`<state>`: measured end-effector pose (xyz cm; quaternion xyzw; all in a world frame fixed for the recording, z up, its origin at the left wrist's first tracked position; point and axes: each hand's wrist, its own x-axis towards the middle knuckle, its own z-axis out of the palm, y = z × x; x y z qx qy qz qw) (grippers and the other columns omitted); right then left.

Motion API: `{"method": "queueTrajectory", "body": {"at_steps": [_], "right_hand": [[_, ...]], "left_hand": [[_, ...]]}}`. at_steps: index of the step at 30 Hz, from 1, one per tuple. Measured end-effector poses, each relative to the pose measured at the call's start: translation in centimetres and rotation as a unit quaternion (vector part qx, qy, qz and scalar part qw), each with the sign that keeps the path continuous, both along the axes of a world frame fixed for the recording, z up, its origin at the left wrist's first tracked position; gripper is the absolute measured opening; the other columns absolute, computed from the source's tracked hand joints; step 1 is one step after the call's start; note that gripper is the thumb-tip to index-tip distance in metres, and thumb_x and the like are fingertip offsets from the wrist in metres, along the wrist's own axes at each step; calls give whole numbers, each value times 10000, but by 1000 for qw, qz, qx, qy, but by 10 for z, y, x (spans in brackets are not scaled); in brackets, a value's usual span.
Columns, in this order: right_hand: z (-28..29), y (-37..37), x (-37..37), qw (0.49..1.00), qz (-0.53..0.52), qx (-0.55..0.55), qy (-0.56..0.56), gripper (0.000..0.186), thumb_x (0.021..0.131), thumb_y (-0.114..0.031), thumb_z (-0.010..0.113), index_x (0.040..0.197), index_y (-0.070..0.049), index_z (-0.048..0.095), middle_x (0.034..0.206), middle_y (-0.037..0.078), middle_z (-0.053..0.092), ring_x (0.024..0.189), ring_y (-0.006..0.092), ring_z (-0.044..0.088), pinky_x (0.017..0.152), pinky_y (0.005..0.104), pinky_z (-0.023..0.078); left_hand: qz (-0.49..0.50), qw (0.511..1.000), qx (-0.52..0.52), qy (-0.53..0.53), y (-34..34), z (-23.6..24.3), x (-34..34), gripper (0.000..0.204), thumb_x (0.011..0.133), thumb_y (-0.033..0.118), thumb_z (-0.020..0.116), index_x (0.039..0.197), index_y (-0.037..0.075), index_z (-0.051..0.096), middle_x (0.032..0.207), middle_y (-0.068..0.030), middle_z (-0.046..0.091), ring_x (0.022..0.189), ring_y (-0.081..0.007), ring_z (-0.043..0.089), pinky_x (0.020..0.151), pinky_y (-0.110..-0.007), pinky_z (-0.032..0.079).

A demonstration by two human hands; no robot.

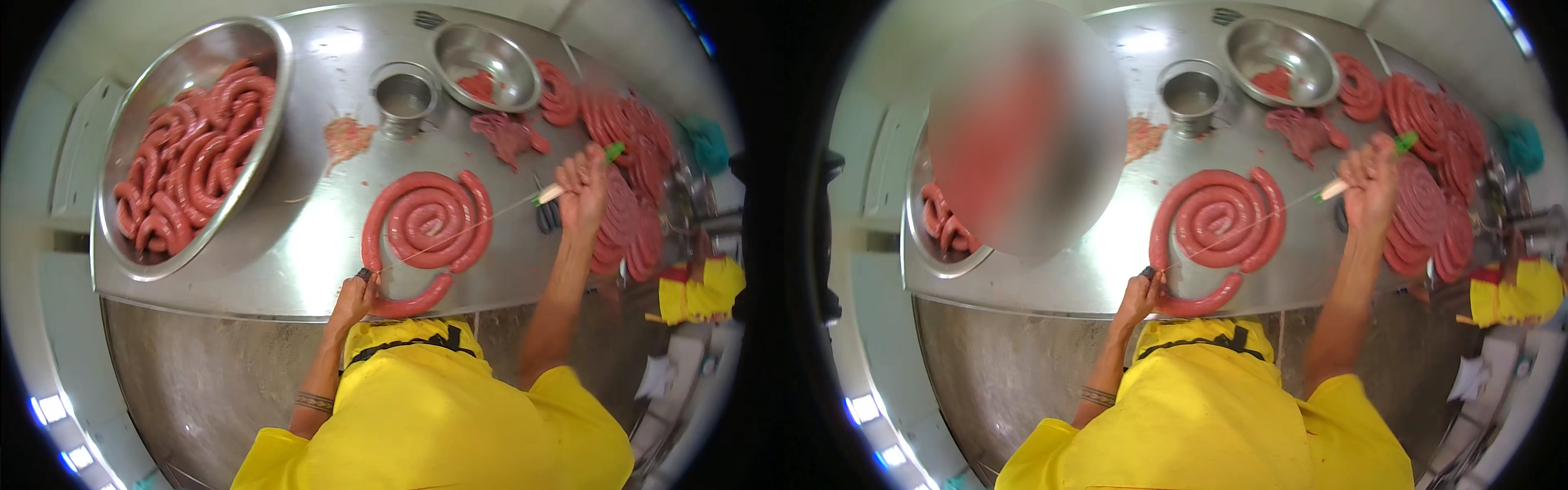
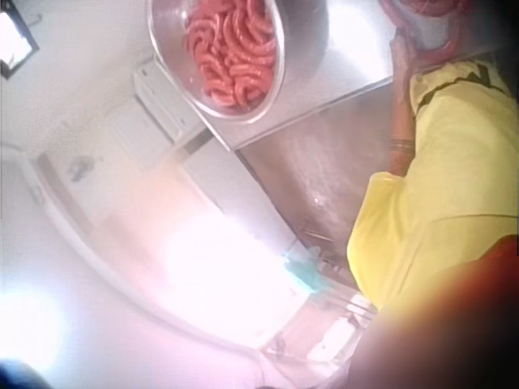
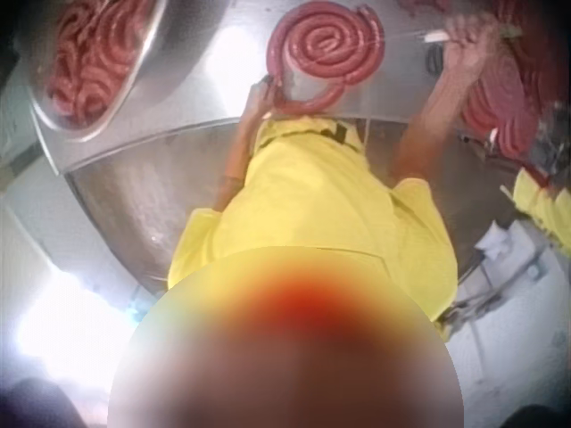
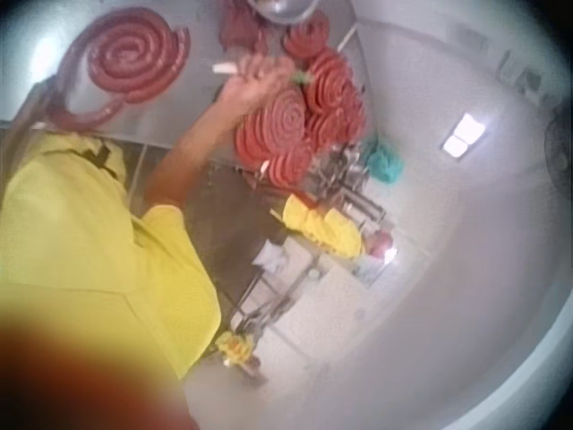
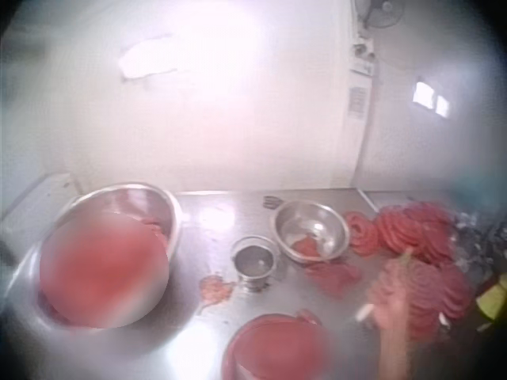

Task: The person coils long links of raw sausage into spiral shapes on a stainless steel table. They use a green-handled tool to prick the sausage casing and scissors to cut the links into segments. The finished spirals are stacked on the table.

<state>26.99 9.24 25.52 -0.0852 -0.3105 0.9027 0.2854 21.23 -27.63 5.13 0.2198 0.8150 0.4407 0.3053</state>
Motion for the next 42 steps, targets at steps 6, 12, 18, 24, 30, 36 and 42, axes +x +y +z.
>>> {"method": "queueTrajectory", "body": {"at_steps": [6, 12, 18, 24, 30, 36, 42], "right_hand": [[-112, 90, 116, 952, -130, 190, -203, 154, 1044, -239, 546, 1052, -87, 569, 662, -61, 379, 527, 38, 347, 498, 211, 318], [-237, -20, 85, 772, 32, 456, -441, 584, 968, -234, 647, 1463, -22, 420, 1394, 207, 540, 1321, 305, 493, 1093, 439, 391], [-261, 9, 7, 770, 21, 523, -364, 599, 924, -180, 672, 1438, 6, 427, 1329, 246, 576, 1259, 385, 555, 1066, 432, 422], [-224, 33, -70, 672, 60, 687, -269, 504, 945, -255, 645, 1370, -31, 494, 1207, 245, 596, 1149, 421, 576, 983, 480, 457], [-75, 106, 12, 894, 31, 415, -167, 251, 1013, -133, 550, 1260, -111, 590, 889, -36, 519, 717, 51, 501, 654, 219, 494], [-42, 209, 216, 939, -109, 205, -255, 220, 1084, -240, 490, 1270, -131, 536, 742, -47, 441, 541, 38, 388, 481, 210, 368], [-121, 127, 408, 817, -199, 151, -520, 225, 1065, -175, 482, 1290, -175, 478, 788, -48, 470, 565, 34, 429, 495, 207, 382]], "left_hand": [[-31, 999, 24, -12, 9, -4, 0, 277, 1076, 189, 460, 922, 7, 600, 703, -94, 656, 627, -218, 648, 583, -366, 483], [276, 805, 234, -470, -6, -5, 46, 197, 1107, 229, 365, 1041, 88, 485, 1151, -185, 679, 1081, -269, 659, 913, -432, 591], [183, 753, 165, -611, 48, -19, 102, 194, 1104, 256, 379, 1080, 81, 461, 1320, -218, 601, 1184, -336, 627, 1008, -470, 559], [264, 668, 325, -615, 188, -39, 135, 361, 1093, 351, 430, 1285, 45, 447, 1360, -172, 581, 1112, -303, 647, 945, -456, 562], [-219, 965, -119, 78, 194, 0, 113, 375, 991, 296, 618, 1121, -54, 588, 1091, -223, 637, 965, -393, 644, 786, -455, 540], [-258, 960, -71, 88, 206, -4, 82, 242, 924, 188, 659, 988, -45, 639, 1000, -171, 623, 860, -339, 607, 832, -402, 507], [-271, 827, 35, -492, 269, -35, 86, 185, 1005, 161, 579, 1011, -20, 618, 921, -103, 640, 810, -242, 613, 861, -364, 507]]}}
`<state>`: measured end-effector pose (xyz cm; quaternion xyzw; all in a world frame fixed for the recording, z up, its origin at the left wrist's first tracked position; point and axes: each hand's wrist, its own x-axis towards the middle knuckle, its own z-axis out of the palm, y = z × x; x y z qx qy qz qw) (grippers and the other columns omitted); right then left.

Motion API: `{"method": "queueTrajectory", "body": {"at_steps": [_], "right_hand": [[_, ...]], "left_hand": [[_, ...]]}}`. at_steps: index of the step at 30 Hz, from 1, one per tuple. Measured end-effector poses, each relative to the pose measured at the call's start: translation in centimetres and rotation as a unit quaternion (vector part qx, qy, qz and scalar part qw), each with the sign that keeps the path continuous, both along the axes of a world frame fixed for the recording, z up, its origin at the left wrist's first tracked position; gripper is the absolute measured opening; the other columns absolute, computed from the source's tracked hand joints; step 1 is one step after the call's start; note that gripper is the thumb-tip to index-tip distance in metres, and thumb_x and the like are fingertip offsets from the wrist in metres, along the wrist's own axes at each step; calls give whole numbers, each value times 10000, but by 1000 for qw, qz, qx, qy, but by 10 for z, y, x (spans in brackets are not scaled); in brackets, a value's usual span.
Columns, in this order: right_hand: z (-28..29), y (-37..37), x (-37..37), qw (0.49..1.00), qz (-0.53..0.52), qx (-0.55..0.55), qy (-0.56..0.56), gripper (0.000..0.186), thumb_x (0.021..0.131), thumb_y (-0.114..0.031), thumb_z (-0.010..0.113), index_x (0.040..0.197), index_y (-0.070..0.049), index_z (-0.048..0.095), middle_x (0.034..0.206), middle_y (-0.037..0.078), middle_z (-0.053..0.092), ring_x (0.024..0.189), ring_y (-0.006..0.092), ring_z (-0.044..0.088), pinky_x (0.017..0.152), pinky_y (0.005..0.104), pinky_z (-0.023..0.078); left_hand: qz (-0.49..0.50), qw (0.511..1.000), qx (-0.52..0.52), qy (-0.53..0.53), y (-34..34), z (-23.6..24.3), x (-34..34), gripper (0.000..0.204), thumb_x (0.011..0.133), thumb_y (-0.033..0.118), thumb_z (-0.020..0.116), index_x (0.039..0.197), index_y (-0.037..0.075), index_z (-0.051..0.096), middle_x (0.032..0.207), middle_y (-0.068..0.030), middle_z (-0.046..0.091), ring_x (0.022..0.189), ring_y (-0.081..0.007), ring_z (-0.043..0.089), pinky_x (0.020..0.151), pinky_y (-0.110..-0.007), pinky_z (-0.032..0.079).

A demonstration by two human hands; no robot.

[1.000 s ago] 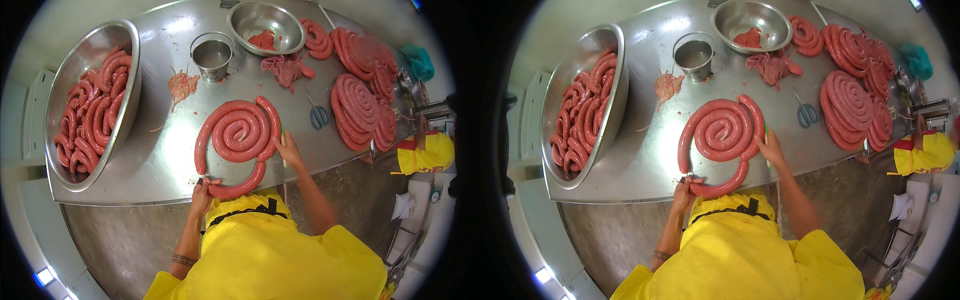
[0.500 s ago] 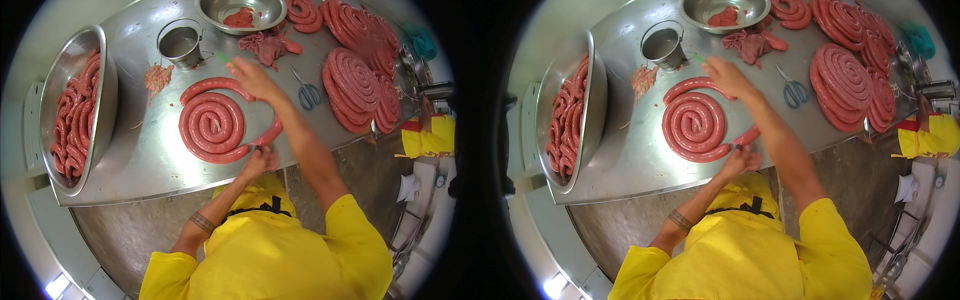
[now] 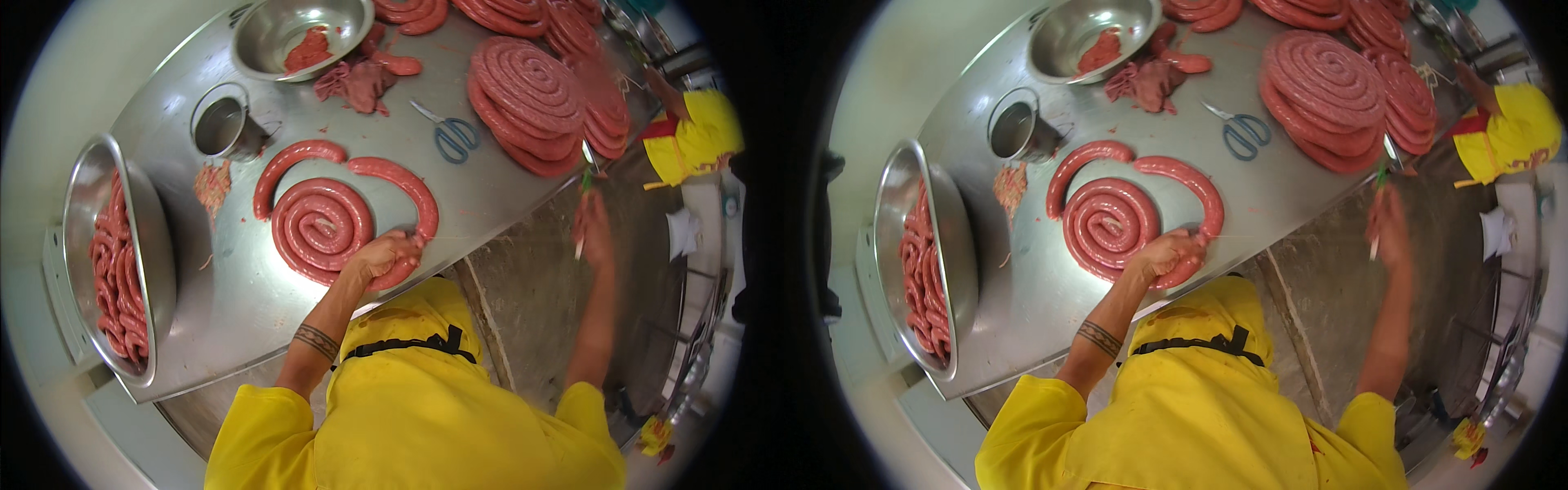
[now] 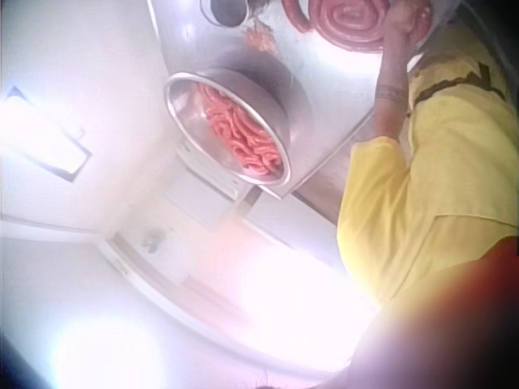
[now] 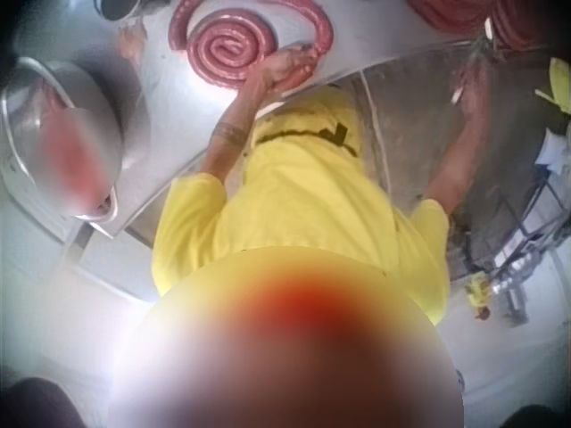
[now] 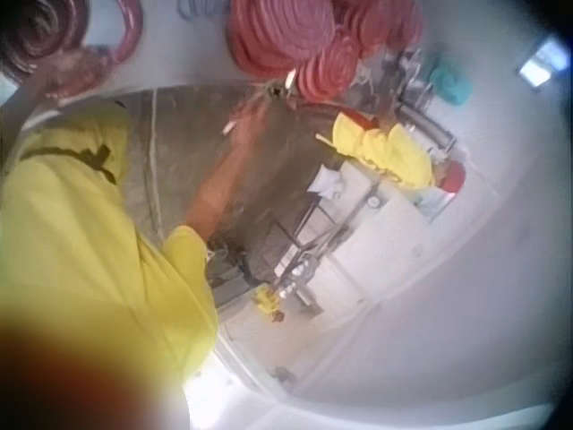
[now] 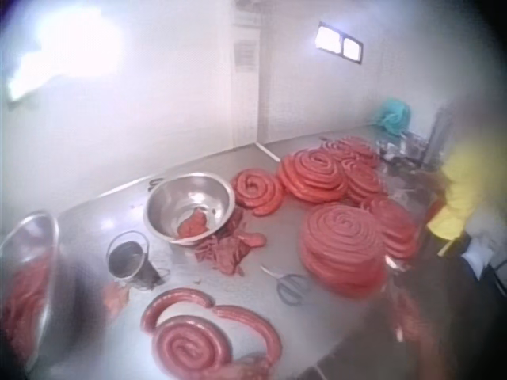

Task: The person coils long links of raw sausage into spiral shapes on a stainless steel table. They use a green-handled tool to prick the sausage casing and scissors to cut the links into segments. The finished spirals are stacked on the table.

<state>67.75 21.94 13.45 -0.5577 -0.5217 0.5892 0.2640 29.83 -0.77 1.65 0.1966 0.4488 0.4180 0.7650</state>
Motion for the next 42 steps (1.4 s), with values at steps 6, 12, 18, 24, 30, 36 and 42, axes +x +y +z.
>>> {"method": "queueTrajectory", "body": {"at_steps": [6, 12, 18, 24, 30, 36, 42], "right_hand": [[-23, -143, -37, 909, 209, -359, -32, 354, 998, -46, 532, 1308, -137, 386, 844, -21, 482, 610, 81, 451, 536, 242, 428], [-38, -82, -211, 849, 415, 284, -161, 273, 1000, -32, 520, 1271, -52, 483, 1110, 134, 686, 1013, 252, 658, 836, 383, 507], [-24, -86, -216, 880, 434, 188, -33, 260, 1004, -117, 571, 1245, -24, 550, 1353, 208, 577, 1078, 270, 668, 939, 403, 516], [82, -13, -106, 989, -11, 81, 125, 164, 1032, -220, 572, 1102, -72, 591, 914, 6, 560, 767, 137, 529, 720, 293, 435], [-7, -59, -11, 944, 154, -278, -86, 118, 1083, -230, 457, 1156, -138, 453, 716, -36, 420, 542, 59, 356, 471, 233, 351], [-109, -41, 49, 990, 26, -132, -42, 179, 1083, -247, 467, 1219, -166, 385, 760, -3, 436, 559, 56, 365, 474, 228, 336], [-50, -68, -26, 925, 266, -170, -212, 283, 1029, -237, 562, 1251, -117, 435, 872, 59, 556, 699, 175, 542, 636, 341, 485]], "left_hand": [[209, 975, -74, 7, 12, 8, 31, 161, 1042, 119, 498, 1012, 6, 610, 1040, -163, 704, 965, -285, 659, 939, -422, 501], [121, 637, 286, 706, 13, 32, 22, 132, 894, 74, 645, 982, -17, 679, 1192, -261, 648, 1089, -372, 613, 971, -498, 443], [171, 927, 133, 306, 20, 21, 22, 114, 897, 113, 650, 891, 3, 681, 697, -147, 609, 598, -321, 542, 602, -394, 447], [-34, 743, 131, 655, 28, -5, 39, 131, 991, 157, 556, 985, 31, 592, 628, -44, 579, 511, -140, 552, 485, -326, 465], [97, 978, -122, -142, 21, -2, 3, 100, 1012, 61, 530, 1052, 1, 599, 832, -49, 635, 821, -200, 683, 718, -299, 553], [-9, 982, -109, -153, -6, 11, -16, 128, 1037, 84, 516, 1076, -18, 584, 1129, -156, 665, 963, -207, 678, 906, -275, 535], [306, 919, -89, -231, -2, 15, 37, 186, 1037, 95, 503, 1136, -45, 576, 1362, -272, 585, 1038, -276, 677, 989, -318, 494]]}}
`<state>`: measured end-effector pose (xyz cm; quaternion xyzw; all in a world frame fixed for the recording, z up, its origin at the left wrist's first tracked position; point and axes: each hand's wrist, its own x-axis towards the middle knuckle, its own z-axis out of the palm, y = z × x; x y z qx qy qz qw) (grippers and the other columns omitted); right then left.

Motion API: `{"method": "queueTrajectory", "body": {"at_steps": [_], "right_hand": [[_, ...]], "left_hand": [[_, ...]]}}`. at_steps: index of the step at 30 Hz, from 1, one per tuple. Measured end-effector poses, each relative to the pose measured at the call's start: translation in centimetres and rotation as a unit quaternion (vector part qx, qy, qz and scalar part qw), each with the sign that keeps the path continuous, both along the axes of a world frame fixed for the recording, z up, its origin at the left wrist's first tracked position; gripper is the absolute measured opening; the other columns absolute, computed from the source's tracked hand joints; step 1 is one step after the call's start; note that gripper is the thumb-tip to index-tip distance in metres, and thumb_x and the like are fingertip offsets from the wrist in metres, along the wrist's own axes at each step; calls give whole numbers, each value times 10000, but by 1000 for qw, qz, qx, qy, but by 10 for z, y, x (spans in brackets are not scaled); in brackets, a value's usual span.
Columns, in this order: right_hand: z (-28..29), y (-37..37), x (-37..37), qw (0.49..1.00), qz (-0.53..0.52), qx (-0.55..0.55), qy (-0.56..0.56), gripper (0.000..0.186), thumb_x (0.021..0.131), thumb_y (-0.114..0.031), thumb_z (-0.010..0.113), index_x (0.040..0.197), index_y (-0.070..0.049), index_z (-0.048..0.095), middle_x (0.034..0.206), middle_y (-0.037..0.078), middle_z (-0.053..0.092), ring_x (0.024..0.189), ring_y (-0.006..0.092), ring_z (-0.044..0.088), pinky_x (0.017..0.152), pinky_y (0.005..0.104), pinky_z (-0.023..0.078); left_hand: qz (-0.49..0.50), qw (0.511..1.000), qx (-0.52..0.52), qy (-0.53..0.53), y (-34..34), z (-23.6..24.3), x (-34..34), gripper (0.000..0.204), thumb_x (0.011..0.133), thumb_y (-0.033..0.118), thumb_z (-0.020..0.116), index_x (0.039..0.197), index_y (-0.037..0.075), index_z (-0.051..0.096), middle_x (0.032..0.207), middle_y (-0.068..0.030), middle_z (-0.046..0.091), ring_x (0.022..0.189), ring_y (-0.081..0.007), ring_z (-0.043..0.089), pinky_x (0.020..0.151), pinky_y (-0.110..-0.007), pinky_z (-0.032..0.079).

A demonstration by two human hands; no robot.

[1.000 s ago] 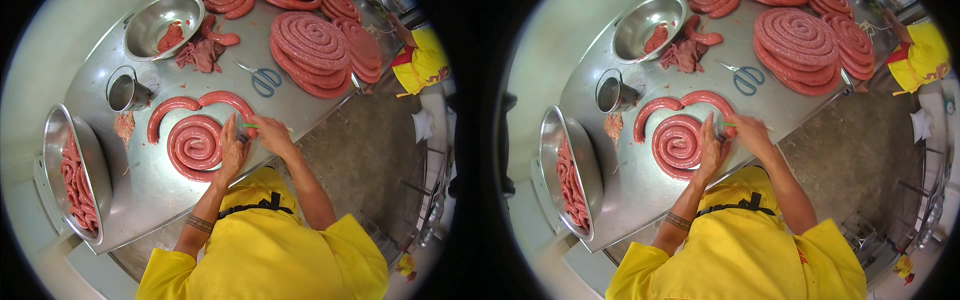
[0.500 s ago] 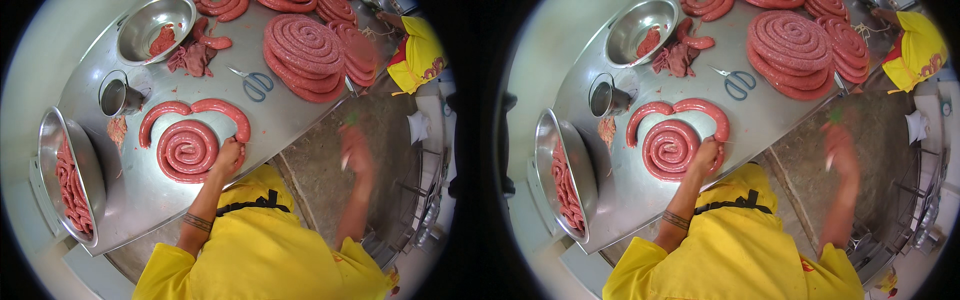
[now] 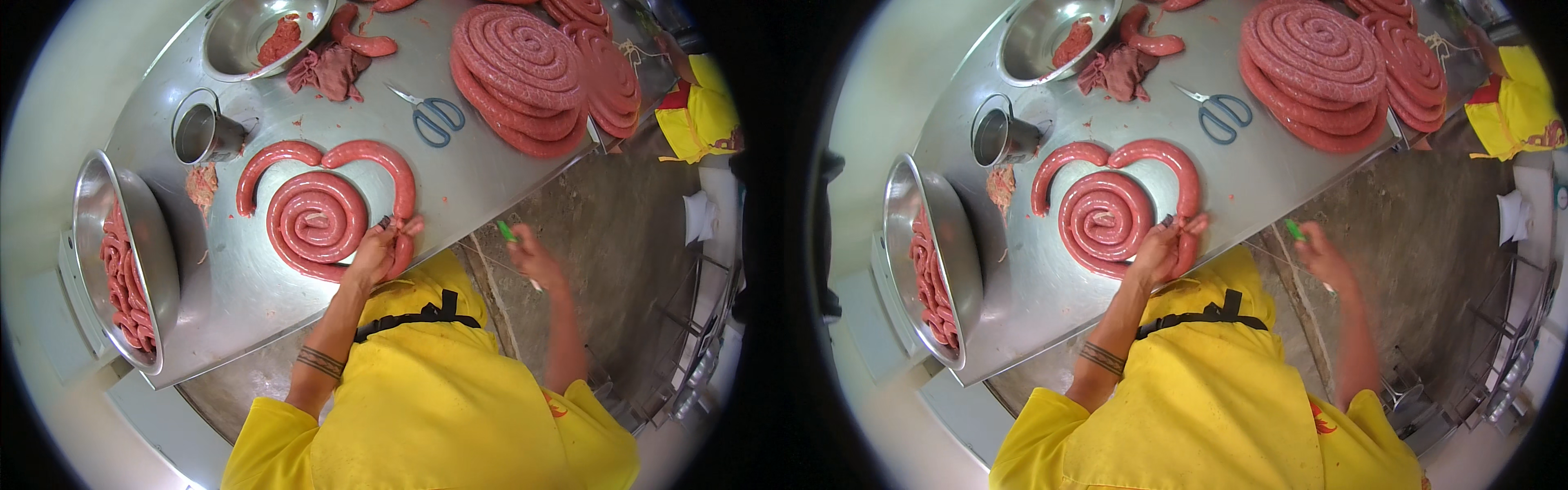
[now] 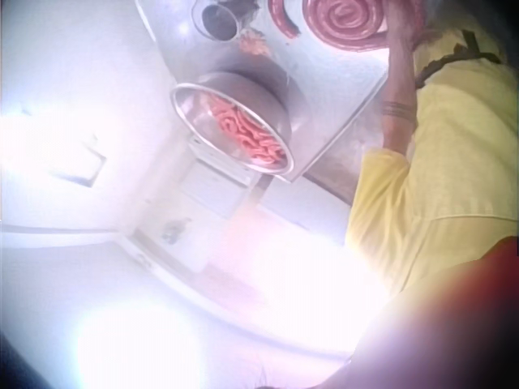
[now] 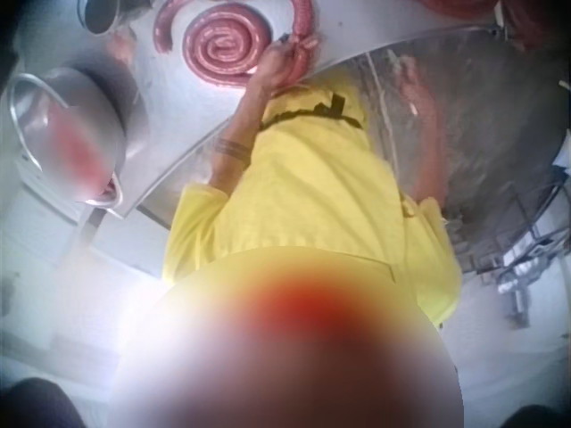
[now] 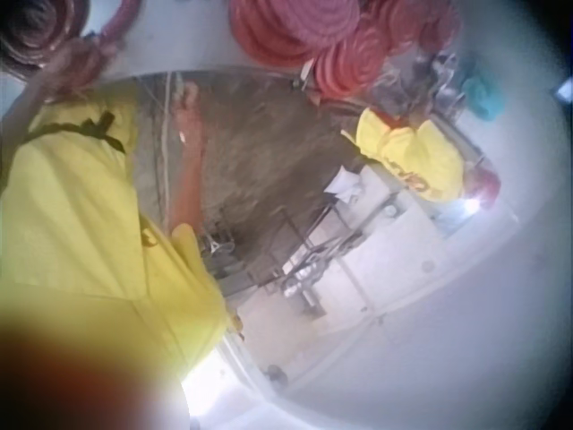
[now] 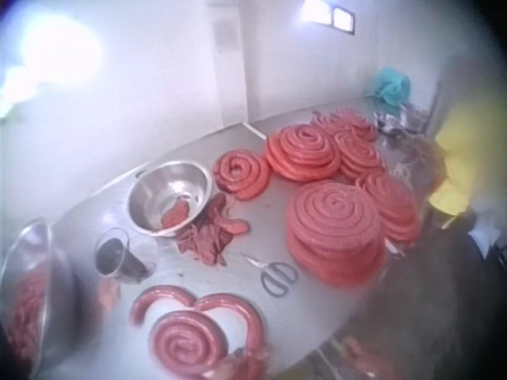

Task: The person coils long links of raw sausage into spiral shapes on a stainless steel table. They use a green-handled tool to prick the sausage casing and scissors to cut the links into segments. The finished spirals are stacked on the table.

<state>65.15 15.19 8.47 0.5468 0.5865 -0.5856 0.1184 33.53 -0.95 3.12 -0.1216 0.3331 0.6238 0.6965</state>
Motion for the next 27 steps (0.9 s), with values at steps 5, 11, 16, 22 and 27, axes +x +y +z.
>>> {"method": "queueTrajectory", "body": {"at_steps": [5, 11, 16, 22, 27], "right_hand": [[5, 0, -146, 912, 130, 318, 224, 313, 961, -174, 615, 1248, -79, 536, 1055, 168, 653, 1028, 366, 647, 868, 407, 497], [25, -16, -176, 875, 253, 177, 373, 277, 973, -158, 611, 1226, -50, 580, 1125, 151, 634, 1045, 347, 638, 934, 433, 496], [103, 16, -110, 821, -162, 58, 545, 260, 1019, -245, 571, 1212, -74, 609, 1013, 89, 631, 887, 242, 593, 884, 418, 454], [93, 6, -27, 990, -91, -57, 95, 250, 1040, -211, 518, 1234, -54, 518, 787, -33, 514, 671, 85, 479, 568, 270, 427], [-14, -15, -143, 919, 167, 317, 166, 348, 996, -87, 486, 1339, -32, 456, 1263, 238, 620, 1144, 413, 625, 982, 452, 487]], "left_hand": [[-84, 547, 13, 833, 6, 10, 13, 214, 921, 34, 643, 1120, -43, 638, 1382, -306, 486, 1018, -391, 629, 940, -371, 460], [-66, 714, 66, 694, 7, 9, 2, 221, 889, 96, 654, 1078, -17, 660, 1042, -223, 656, 873, -337, 655, 705, -413, 497], [-209, 556, -45, 803, 16, -7, 20, 252, 991, 136, 530, 847, -51, 619, 766, -326, 603, 795, -495, 621, 650, -514, 482], [-154, 770, -109, 609, 16, 7, 7, 169, 1024, 107, 498, 941, 3, 603, 1097, -254, 650, 936, -358, 660, 775, -407, 502], [-78, 442, 50, 892, -1, 31, 0, 119, 968, 79, 604, 1026, -25, 614, 1463, -287, 466, 1299, -400, 509, 1080, -447, 412]]}}
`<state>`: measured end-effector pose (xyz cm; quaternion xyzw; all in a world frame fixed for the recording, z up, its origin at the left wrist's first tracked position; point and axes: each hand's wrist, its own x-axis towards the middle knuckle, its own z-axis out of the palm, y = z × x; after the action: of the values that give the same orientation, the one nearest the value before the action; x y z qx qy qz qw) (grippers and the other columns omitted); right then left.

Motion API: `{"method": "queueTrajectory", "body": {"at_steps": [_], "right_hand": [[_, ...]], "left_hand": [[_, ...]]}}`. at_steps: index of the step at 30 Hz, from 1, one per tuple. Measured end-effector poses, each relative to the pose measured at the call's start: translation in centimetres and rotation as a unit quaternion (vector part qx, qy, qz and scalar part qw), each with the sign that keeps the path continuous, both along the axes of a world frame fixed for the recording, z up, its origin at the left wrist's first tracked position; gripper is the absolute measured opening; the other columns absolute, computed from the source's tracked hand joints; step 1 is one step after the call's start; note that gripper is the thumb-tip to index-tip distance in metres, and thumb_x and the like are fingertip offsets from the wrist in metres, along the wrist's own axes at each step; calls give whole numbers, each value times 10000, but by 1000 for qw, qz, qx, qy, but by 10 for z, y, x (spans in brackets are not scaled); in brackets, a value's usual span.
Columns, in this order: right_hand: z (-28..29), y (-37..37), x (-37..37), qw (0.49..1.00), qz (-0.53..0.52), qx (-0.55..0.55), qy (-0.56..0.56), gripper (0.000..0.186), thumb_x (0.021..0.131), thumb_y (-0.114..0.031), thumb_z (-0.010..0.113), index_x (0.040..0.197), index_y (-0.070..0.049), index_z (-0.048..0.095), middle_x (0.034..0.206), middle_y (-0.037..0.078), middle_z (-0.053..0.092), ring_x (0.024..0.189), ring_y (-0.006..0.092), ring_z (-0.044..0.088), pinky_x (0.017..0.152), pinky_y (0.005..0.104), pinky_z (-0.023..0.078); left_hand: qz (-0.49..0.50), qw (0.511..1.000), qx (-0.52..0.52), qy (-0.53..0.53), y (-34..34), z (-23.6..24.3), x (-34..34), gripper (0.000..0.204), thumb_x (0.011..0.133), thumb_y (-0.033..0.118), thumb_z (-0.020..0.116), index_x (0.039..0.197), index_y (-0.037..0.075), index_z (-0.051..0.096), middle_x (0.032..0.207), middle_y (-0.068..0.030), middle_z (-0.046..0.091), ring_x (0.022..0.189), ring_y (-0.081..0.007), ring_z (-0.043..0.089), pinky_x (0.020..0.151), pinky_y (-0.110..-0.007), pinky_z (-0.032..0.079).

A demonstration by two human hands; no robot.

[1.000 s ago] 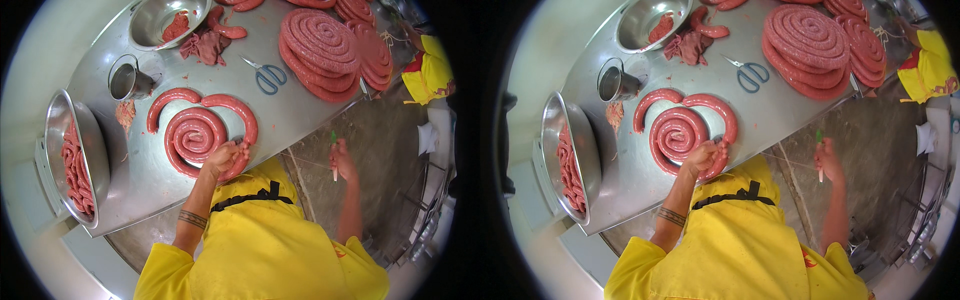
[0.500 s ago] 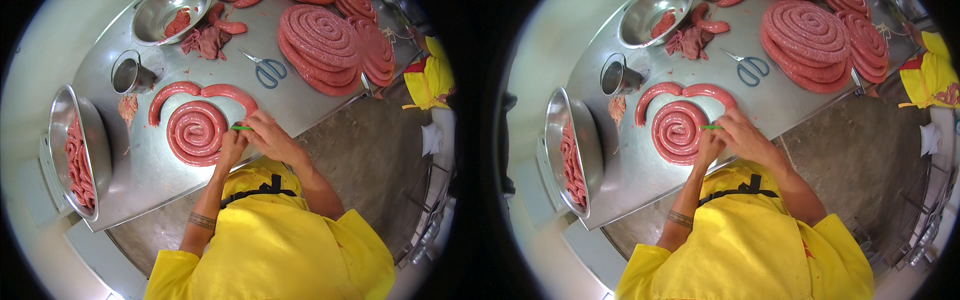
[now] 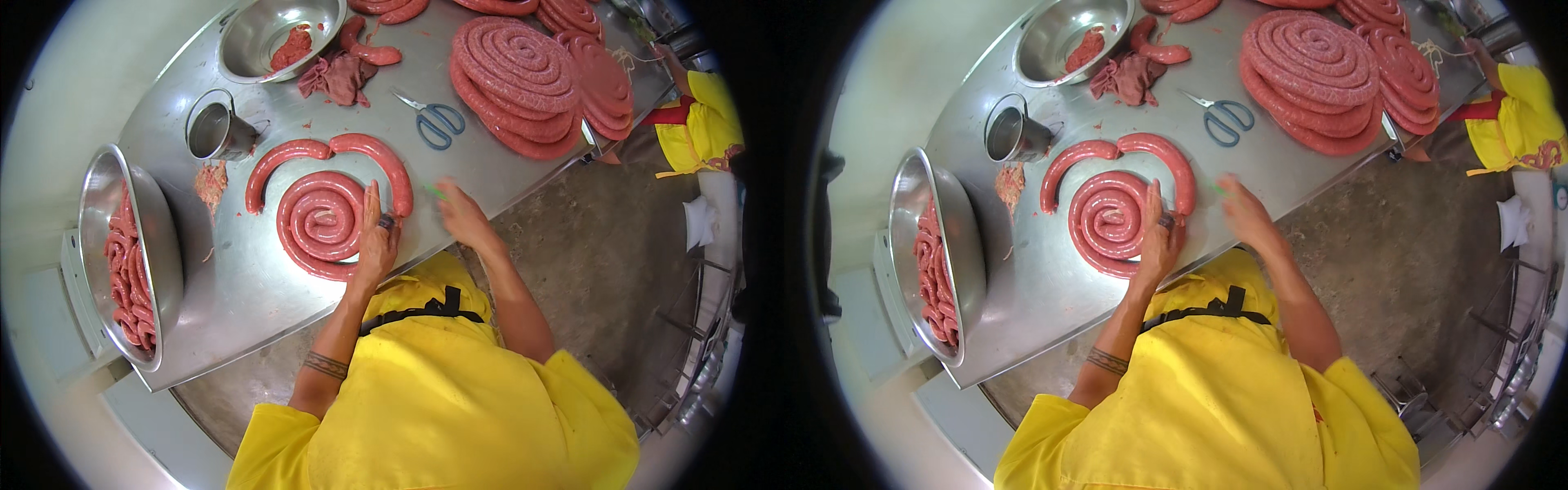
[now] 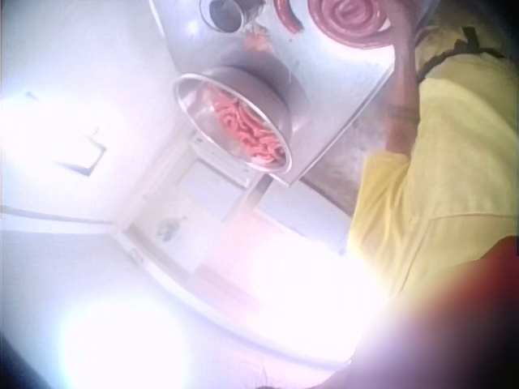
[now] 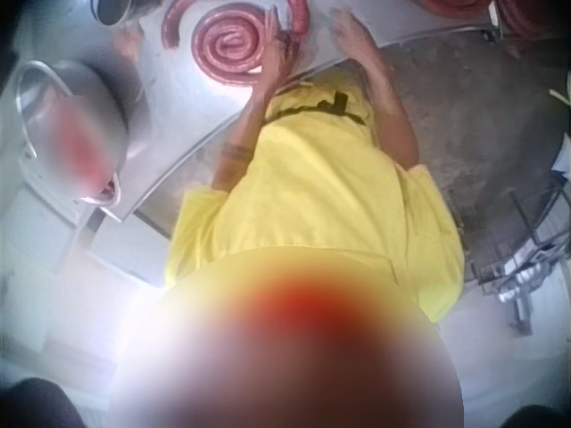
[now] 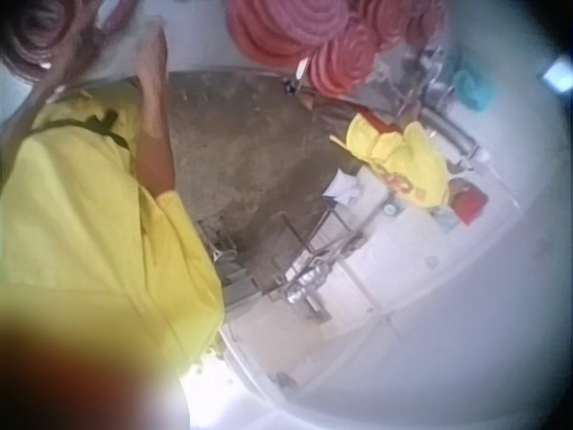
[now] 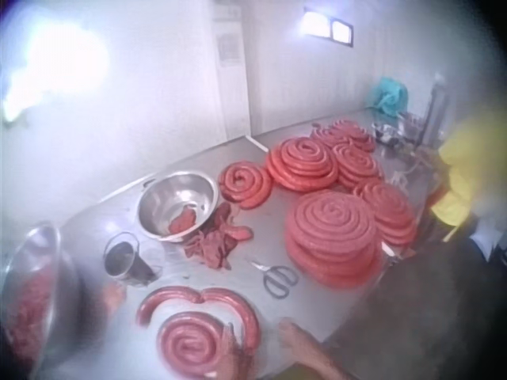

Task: The person coils long links of raw sausage into spiral shapes on a stainless steel table. They use a green-handled tool to prick the sausage casing and scissors to cut the links into segments. The finished spirals are stacked on the table.

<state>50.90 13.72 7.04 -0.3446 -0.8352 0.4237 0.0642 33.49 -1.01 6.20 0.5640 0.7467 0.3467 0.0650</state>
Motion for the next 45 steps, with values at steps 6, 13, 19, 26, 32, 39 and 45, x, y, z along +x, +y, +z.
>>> {"method": "queueTrajectory", "body": {"at_steps": [6, 13, 19, 26, 32, 39, 45], "right_hand": [[41, -8, -35, 949, 186, -198, 158, 291, 935, -71, 554, 1218, -14, 583, 1120, 234, 662, 1059, 399, 639, 940, 458, 483], [139, 37, 64, 798, -268, -381, 382, 99, 976, -167, 569, 1035, -98, 608, 823, 21, 514, 678, 138, 474, 621, 270, 402], [11, -14, 40, 977, -121, -174, 15, 196, 1004, -91, 503, 1193, -70, 552, 878, 91, 604, 728, 189, 603, 661, 335, 503], [36, 9, -60, 950, 233, -178, 107, 194, 996, -59, 543, 1181, -7, 572, 1120, 154, 648, 1062, 302, 636, 909, 403, 489], [91, 28, 22, 759, -226, -384, 475, 157, 985, -163, 590, 1089, -65, 654, 980, 84, 651, 927, 212, 619, 826, 384, 510], [-23, 33, 124, 871, -247, -354, 236, 207, 1067, -212, 493, 1114, -57, 622, 743, 18, 586, 612, 122, 579, 565, 280, 514], [-57, -16, 2, 982, -93, -159, -33, 253, 995, -255, 637, 985, -2, 643, 687, 42, 622, 645, 126, 657, 533, 285, 516]], "left_hand": [[-17, 937, -52, -345, 2, -11, -16, 131, 865, 84, 656, 941, -20, 634, 903, -184, 686, 803, -327, 669, 664, -434, 500], [128, 874, -191, -427, 11, -51, 5, 171, 967, 95, 517, 860, -6, 604, 694, -89, 651, 609, -243, 640, 544, -393, 480], [114, 853, -162, -482, 0, -23, -7, 182, 1021, 156, 554, 1001, -16, 610, 1034, -139, 683, 906, -256, 643, 850, -338, 484], [85, 974, -24, -211, -6, 8, -8, 148, 961, 109, 584, 946, -29, 635, 959, -215, 677, 875, -368, 647, 741, -435, 471], [55, 975, -131, -171, 3, -32, 7, 195, 924, 99, 581, 804, -35, 656, 769, -313, 631, 750, -476, 651, 669, -547, 482], [176, 888, -206, -370, -8, -47, -10, 320, 1006, 195, 515, 875, -57, 664, 778, -276, 663, 762, -399, 684, 703, -485, 492], [137, 877, -163, -432, -8, -35, -4, 295, 1065, 197, 455, 922, -2, 620, 717, -136, 659, 635, -222, 621, 620, -395, 469]]}}
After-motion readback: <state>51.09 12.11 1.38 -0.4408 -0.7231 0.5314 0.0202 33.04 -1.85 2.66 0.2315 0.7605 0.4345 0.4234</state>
